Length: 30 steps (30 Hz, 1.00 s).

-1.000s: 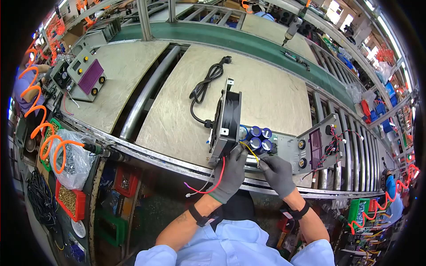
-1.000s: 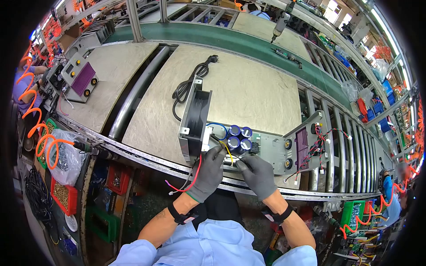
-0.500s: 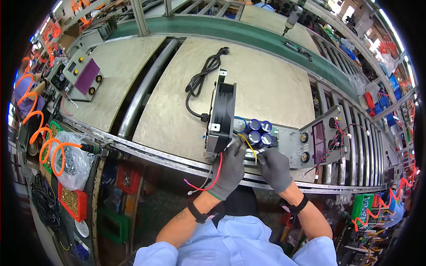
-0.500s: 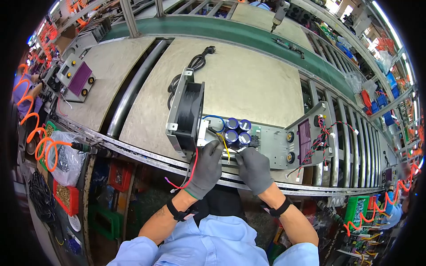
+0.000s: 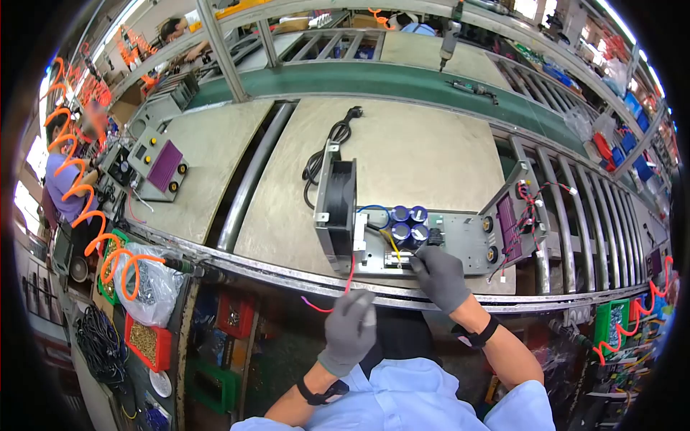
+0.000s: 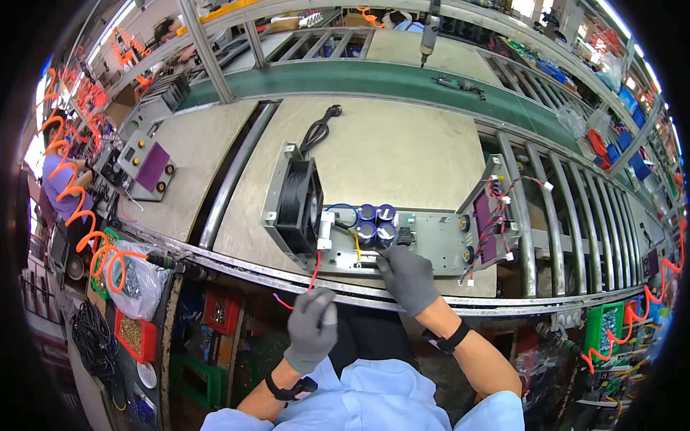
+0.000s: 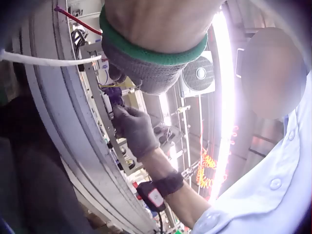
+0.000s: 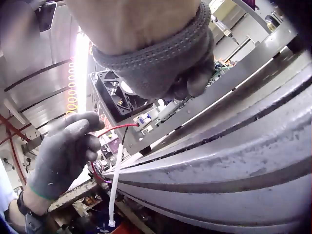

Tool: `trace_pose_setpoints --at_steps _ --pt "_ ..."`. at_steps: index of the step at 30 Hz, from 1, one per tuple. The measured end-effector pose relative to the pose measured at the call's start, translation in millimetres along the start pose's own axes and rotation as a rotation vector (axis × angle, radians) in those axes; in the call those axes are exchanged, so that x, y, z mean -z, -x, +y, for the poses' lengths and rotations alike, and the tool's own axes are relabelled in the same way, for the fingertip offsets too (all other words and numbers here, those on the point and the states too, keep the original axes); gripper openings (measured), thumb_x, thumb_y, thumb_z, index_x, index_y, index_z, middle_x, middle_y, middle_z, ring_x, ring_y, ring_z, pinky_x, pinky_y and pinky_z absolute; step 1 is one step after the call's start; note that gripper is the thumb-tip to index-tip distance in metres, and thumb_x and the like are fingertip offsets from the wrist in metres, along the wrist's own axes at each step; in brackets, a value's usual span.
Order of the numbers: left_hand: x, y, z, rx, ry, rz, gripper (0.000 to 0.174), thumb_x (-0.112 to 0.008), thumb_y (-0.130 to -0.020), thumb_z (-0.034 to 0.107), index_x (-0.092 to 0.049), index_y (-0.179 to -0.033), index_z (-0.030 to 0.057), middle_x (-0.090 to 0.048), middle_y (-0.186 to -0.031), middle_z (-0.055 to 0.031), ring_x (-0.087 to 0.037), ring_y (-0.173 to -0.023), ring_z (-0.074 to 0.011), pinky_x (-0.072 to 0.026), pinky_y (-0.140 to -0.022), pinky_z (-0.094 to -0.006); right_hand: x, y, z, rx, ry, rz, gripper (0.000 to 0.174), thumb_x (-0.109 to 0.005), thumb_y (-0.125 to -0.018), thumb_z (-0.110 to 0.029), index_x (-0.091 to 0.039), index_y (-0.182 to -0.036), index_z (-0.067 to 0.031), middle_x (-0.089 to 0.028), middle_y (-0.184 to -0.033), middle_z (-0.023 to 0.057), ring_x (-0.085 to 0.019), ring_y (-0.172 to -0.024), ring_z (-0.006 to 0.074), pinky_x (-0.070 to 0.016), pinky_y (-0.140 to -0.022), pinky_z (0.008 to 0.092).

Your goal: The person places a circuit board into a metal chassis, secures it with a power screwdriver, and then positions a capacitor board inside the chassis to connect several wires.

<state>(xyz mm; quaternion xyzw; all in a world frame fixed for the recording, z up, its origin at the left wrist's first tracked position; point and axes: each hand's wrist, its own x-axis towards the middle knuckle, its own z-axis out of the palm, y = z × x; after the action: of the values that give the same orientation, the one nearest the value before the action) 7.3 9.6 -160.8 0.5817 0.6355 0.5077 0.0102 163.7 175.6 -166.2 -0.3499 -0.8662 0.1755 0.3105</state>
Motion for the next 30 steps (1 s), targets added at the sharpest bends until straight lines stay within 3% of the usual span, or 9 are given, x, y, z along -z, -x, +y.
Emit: trace_pose_setpoints --at_steps 5,9,13,17,18,20,22,25,30 --pt "5.0 -11.9 3.1 0.156 0.067 -0.008 0.022 -0.060 -0.089 -0.002 -0.066 -0.111 -0.0006 -0.065 -0.105 -0.0164 -0.065 -0.088 -0.0302 -0.0545 -0.076 -0.0357 23.4 -21.7 -30.4 0.086 0.058 0.016 0.023 -0.075 -0.086 -0.022 -0.066 -0.102 -0.0087 -0.063 -0.080 0.0092 -0.065 -0.074 0.0288 -0.0521 -0.064 0.0411" --pt "-19.5 -30.2 6.2 0.185 0.049 -0.085 0.034 -0.053 -0.092 -0.001 -0.057 -0.127 -0.0018 -0.058 -0.126 -0.0249 -0.057 -0.117 -0.0443 -0.0488 -0.098 -0.0465 23.6 -48.8 -32.0 0.558 0.232 -0.033 0.025 -0.074 -0.077 -0.019 -0.066 -0.100 -0.0116 -0.062 -0.085 0.0051 -0.062 -0.081 0.0263 -0.0489 -0.072 0.0408" --pt "-36.8 -74.5 -1.4 0.051 -0.037 -0.086 0.050 -0.049 -0.088 -0.007 -0.045 -0.138 -0.0042 -0.045 -0.143 -0.0264 -0.050 -0.127 -0.0472 -0.0416 -0.108 -0.0488 25.5 -57.4 -33.0 0.521 0.143 -0.148 0.019 -0.070 -0.076 -0.014 -0.067 -0.095 -0.0124 -0.063 -0.087 0.0045 -0.060 -0.084 0.0262 -0.0476 -0.079 0.0410" --pt "-33.9 -122.2 2.7 0.174 -0.189 -0.296 0.054 -0.051 -0.086 -0.008 -0.041 -0.139 -0.0044 -0.038 -0.151 -0.0279 -0.061 -0.115 -0.0449 -0.0552 -0.090 -0.0478 31.8 -57.0 -29.1 0.560 0.176 -0.285 0.021 -0.071 -0.074 -0.014 -0.070 -0.095 -0.0129 -0.066 -0.088 0.0035 -0.060 -0.090 0.0255 -0.0469 -0.085 0.0409" --pt "-40.7 -125.8 -7.4 0.111 -0.288 -0.306 0.055 -0.055 -0.086 -0.005 -0.041 -0.139 -0.0047 -0.035 -0.153 -0.0270 -0.067 -0.103 -0.0427 -0.0589 -0.080 -0.0472 34.5 -59.0 -26.8 0.580 0.220 -0.288 0.019 -0.076 -0.072 -0.015 -0.071 -0.091 -0.0137 -0.067 -0.087 0.0016 -0.061 -0.091 0.0231 -0.0468 -0.081 0.0401" --pt "-50.2 -135.4 -23.6 0.136 -0.355 -0.333 0.053 -0.057 -0.087 -0.003 -0.042 -0.137 -0.0043 -0.039 -0.151 -0.0261 -0.069 -0.100 -0.0415 -0.0589 -0.080 -0.0481 41.2 -59.5 -26.2 0.586 0.172 -0.325 0.020 -0.076 -0.072 -0.015 -0.072 -0.092 -0.0144 -0.068 -0.088 0.0008 -0.060 -0.092 0.0224 -0.0463 -0.083 0.0397" --pt "-56.6 -141.7 -30.6 0.199 -0.469 -0.466 0.043 -0.056 -0.090 0.002 -0.047 -0.133 -0.0032 -0.046 -0.143 -0.0248 -0.070 -0.096 -0.0391 -0.0593 -0.079 -0.0483 44.2 -60.5 -26.5 0.568 0.115 -0.308 0.017 -0.075 -0.075 -0.014 -0.075 -0.091 -0.0142 -0.070 -0.086 0.0031 -0.063 -0.086 0.0253 -0.0484 -0.079 0.0409" --pt "-58.9 -145.4 -28.9 0.290 -0.459 -0.614 0.046 -0.055 -0.089 0.001 -0.047 -0.134 -0.0021 -0.051 -0.138 -0.0261 -0.067 -0.104 -0.0431 -0.0580 -0.083 -0.0485 46.0 -71.2 -25.7 0.296 -0.008 -0.214 0.011 -0.074 -0.078 -0.013 -0.074 -0.089 -0.0122 -0.069 -0.080 0.0083 -0.065 -0.078 0.0300 -0.0504 -0.072 0.0437" --pt "-62.1 -119.3 -27.4 0.163 -0.686 -0.494 0.050 -0.061 -0.086 0.008 -0.049 -0.133 -0.0021 -0.051 -0.144 -0.0215 -0.075 -0.082 -0.0317 -0.0596 -0.065 -0.0450 36.5 -103.1 -33.8 0.038 0.037 -0.092 0.020 -0.065 -0.090 -0.028 -0.075 -0.091 -0.0101 -0.070 -0.082 0.0133 -0.067 -0.083 0.0345 -0.0512 -0.077 0.0467"
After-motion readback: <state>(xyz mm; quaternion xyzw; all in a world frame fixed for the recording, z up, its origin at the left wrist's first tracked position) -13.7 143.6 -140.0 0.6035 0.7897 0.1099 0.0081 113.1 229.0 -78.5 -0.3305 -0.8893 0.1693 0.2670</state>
